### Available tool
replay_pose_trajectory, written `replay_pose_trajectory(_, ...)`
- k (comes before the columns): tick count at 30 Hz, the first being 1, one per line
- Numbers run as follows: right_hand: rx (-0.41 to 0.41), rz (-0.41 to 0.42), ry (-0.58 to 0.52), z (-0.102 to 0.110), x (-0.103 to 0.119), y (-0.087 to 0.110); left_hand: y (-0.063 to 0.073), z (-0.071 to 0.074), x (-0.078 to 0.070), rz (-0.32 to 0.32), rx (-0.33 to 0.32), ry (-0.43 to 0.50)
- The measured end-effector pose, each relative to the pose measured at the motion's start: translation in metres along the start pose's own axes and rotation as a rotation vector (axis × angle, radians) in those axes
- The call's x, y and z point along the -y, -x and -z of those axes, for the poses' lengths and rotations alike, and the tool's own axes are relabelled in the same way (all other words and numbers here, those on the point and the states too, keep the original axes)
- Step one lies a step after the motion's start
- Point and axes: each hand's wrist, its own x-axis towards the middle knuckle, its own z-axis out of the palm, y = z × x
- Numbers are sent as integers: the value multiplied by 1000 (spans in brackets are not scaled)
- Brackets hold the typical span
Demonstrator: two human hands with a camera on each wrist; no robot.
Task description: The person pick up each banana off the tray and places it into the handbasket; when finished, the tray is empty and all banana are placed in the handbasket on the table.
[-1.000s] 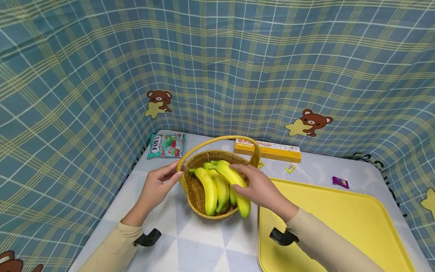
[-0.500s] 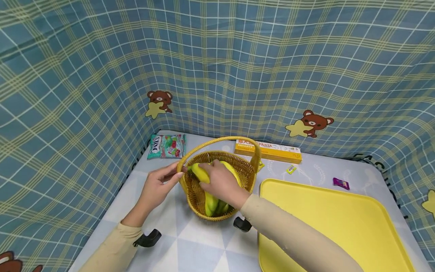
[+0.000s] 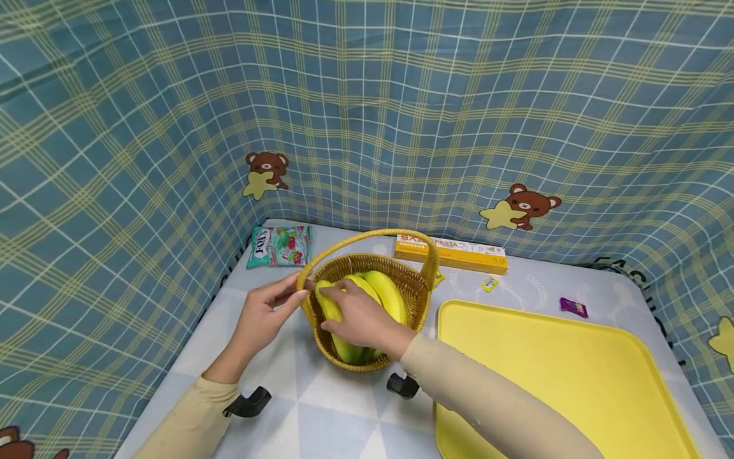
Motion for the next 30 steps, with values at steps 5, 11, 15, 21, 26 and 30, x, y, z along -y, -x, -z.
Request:
replay_pose_trajectory(5,70,9,66,-1,-2,0,0,0,3,-1,9,-4)
replay_pose_trajectory(11,134,23,93,-5,-5,-1,0,1,2,5,2,-5)
replay_pose_trajectory(15,132,23,89,-9,-6,0,0,1,0,7,8,2)
replay_pose_trajectory(21,108,36,92,-10,-7,2,0,0,-2,-8,-2,3)
replay_pose_trajectory(26,92,54,101,-9,-8,3,0,0,0,-7,-3,-7)
replay_pose_trajectory(30,82,60,92,-5,-9,6,0,0,1,-10,2,-7)
